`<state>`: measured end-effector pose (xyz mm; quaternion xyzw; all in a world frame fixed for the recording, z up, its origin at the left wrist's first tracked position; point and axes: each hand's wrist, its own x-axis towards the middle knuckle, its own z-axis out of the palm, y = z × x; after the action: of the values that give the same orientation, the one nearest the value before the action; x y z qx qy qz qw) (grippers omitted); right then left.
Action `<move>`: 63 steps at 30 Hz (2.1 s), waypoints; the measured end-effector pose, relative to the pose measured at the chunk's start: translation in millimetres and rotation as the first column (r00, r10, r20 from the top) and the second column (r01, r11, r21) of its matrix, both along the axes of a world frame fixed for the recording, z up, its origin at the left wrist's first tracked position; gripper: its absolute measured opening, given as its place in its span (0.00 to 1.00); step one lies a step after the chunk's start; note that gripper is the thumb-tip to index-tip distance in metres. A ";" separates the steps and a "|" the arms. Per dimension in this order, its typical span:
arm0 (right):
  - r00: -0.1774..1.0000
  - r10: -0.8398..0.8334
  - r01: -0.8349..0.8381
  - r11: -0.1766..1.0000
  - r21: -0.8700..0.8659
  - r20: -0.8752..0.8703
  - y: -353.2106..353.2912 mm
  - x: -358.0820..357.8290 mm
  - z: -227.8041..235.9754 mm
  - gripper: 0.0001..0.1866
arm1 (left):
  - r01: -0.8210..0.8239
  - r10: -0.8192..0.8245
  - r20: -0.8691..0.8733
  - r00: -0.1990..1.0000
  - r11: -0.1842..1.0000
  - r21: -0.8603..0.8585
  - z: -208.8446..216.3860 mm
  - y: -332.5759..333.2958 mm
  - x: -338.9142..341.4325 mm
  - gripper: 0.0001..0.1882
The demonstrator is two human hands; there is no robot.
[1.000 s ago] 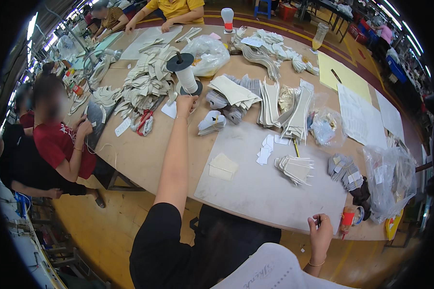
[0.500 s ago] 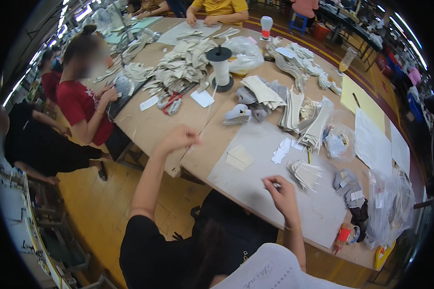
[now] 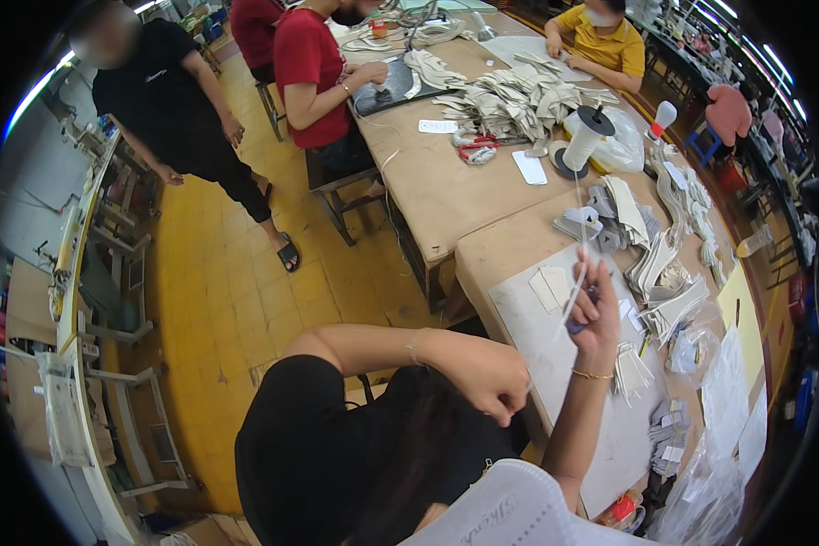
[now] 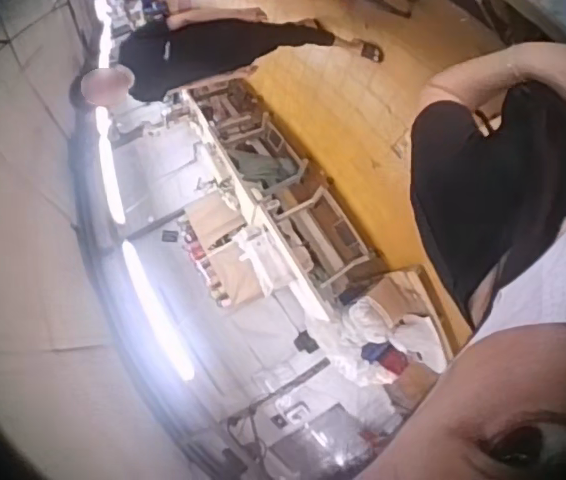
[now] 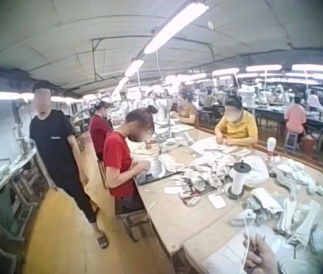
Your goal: The person hand-sews small white fabric pieces using a needle and thread. They repeatedly pull thread through the fabric, tie off stitches, and place finished pieces into a pile on the table.
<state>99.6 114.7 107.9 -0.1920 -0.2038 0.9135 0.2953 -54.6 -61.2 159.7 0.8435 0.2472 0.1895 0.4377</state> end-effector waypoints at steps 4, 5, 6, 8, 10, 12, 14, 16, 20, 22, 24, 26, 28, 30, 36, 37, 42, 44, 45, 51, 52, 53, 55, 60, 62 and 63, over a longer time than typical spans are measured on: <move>0.957 -0.268 0.239 0.946 0.219 0.114 2.6 30.1 38.0 0.19 | -0.148 0.171 -0.133 0.976 0.975 0.167 -12.2 1.8 26.2 0.12; 0.939 -0.317 0.268 0.917 0.295 0.135 3.7 38.8 50.8 0.19 | -0.183 0.207 -0.131 0.970 0.968 0.171 -14.8 1.2 30.3 0.12; 0.936 -0.338 0.279 0.881 0.381 0.096 2.1 50.3 63.8 0.20 | -0.211 0.236 -0.144 0.961 0.963 0.167 -17.1 1.1 33.0 0.13; 0.928 -0.372 0.332 0.810 0.484 -0.015 -3.9 74.9 86.1 0.22 | -0.244 0.252 -0.025 0.967 0.953 0.180 -22.2 4.1 35.4 0.13; 0.963 -0.154 0.261 0.723 0.640 -0.220 -15.6 109.3 108.1 0.25 | -0.269 0.268 0.020 0.963 0.957 0.111 -29.7 13.3 35.6 0.15; 0.936 -0.192 0.350 0.593 0.725 -0.295 -28.1 132.4 116.5 0.25 | -0.279 0.279 0.082 0.957 0.960 -0.017 -42.6 33.1 32.4 0.20; 0.928 -0.295 0.357 0.523 0.774 -0.229 -37.2 145.3 117.9 0.25 | -0.205 0.240 0.215 0.947 0.964 -0.172 -58.0 72.9 27.1 0.32; 0.921 -0.352 0.332 0.491 0.805 -0.166 -41.8 153.9 118.3 0.24 | 0.021 0.373 0.460 0.806 0.758 -0.652 -77.5 117.8 21.1 0.43; 0.885 -0.426 0.378 0.424 0.823 -0.187 -46.5 170.5 117.8 0.24 | 0.274 0.846 0.454 0.278 0.384 -0.882 -113.7 208.4 14.7 0.47; 0.866 -0.462 0.397 0.398 0.827 -0.193 -46.5 181.6 117.4 0.24 | 0.336 0.901 0.413 0.133 0.351 -0.874 -125.4 245.4 17.8 0.47; 0.849 -0.495 0.404 0.379 0.832 -0.187 -45.6 192.9 117.7 0.24 | 0.355 0.924 0.378 0.051 0.337 -0.872 -133.2 275.8 15.9 0.46; 0.831 -0.527 0.410 0.364 0.836 -0.178 -43.7 201.8 118.6 0.24 | 0.392 0.918 0.396 -0.024 0.373 -0.841 -137.5 302.1 14.9 0.43; 0.807 -0.561 0.424 0.336 0.841 -0.183 -43.3 209.8 120.2 0.23 | 0.392 0.911 0.403 -0.091 0.405 -0.826 -140.0 328.9 18.6 0.40; 0.785 -0.589 0.437 0.307 0.845 -0.192 -44.7 217.8 121.7 0.23 | 0.359 0.901 0.403 -0.162 0.434 -0.826 -144.4 355.0 22.4 0.36; 0.690 -0.694 0.471 0.215 0.855 -0.205 -48.0 260.7 130.4 0.23 | 0.029 0.960 0.259 -0.101 0.263 -0.964 -164.8 397.2 54.4 0.26; 0.662 -0.719 0.481 0.194 0.855 -0.210 -53.6 275.4 133.4 0.23 | 0.048 0.964 0.254 -0.080 0.258 -0.965 -168.7 395.1 57.3 0.27; 0.366 -0.885 0.567 -0.033 0.823 -0.287 -154.7 398.4 157.8 0.22 | 0.424 0.845 0.534 -0.004 0.486 -0.765 -177.6 370.3 34.3 0.36; 0.219 -0.925 0.578 -0.132 0.806 -0.309 -225.3 456.7 165.7 0.22 | 0.499 0.846 0.526 -0.085 0.493 -0.712 -177.7 360.7 7.1 0.40; 0.144 -0.938 0.576 -0.178 0.798 -0.314 -264.2 482.7 168.1 0.22 | 0.457 0.831 0.556 -0.035 0.508 -0.730 -178.8 357.2 -6.0 0.42; -0.302 -0.919 0.498 -0.380 0.779 -0.255 -575.5 549.1 199.1 0.22 | 0.781 0.760 0.622 0.186 0.270 -0.563 -164.2 356.8 -68.1 0.35; -0.363 -0.904 0.488 -0.392 0.780 -0.227 -631.3 548.3 204.3 0.21 | 0.704 0.864 0.468 0.184 0.216 -0.677 -160.2 355.8 -73.0 0.29; -0.413 -0.889 0.482 -0.399 0.780 -0.199 -679.6 543.9 203.7 0.21 | 0.536 0.852 0.474 0.223 0.299 -0.789 -152.2 358.8 -82.5 0.22; -0.439 -0.889 0.524 -0.369 0.768 -0.128 -748.1 538.6 191.0 0.21 | 0.360 0.878 0.438 0.195 0.351 -0.864 -135.3 355.6 -97.5 0.07; -0.635 -0.658 0.703 -0.276 0.655 0.405 -773.4 514.1 93.9 0.21 | 0.011 0.949 0.316 0.022 0.316 -0.949 -103.6 274.9 -127.0 0.07; -0.543 -0.245 0.839 -0.200 0.506 0.803 -753.2 506.9 18.7 0.21 | -0.204 0.912 0.367 0.180 0.400 -0.894 -92.0 228.8 -121.2 0.08; -0.409 -0.236 0.911 -0.051 0.409 0.881 -740.7 506.6 -19.4 0.18 | -0.292 0.892 0.372 0.256 0.438 -0.850 -87.1 202.8 -113.6 0.08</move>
<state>606.2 -626.0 88.4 -0.7951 0.1698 0.1733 0.5558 -168.2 141.6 72.6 0.2734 0.3915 0.6135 0.6290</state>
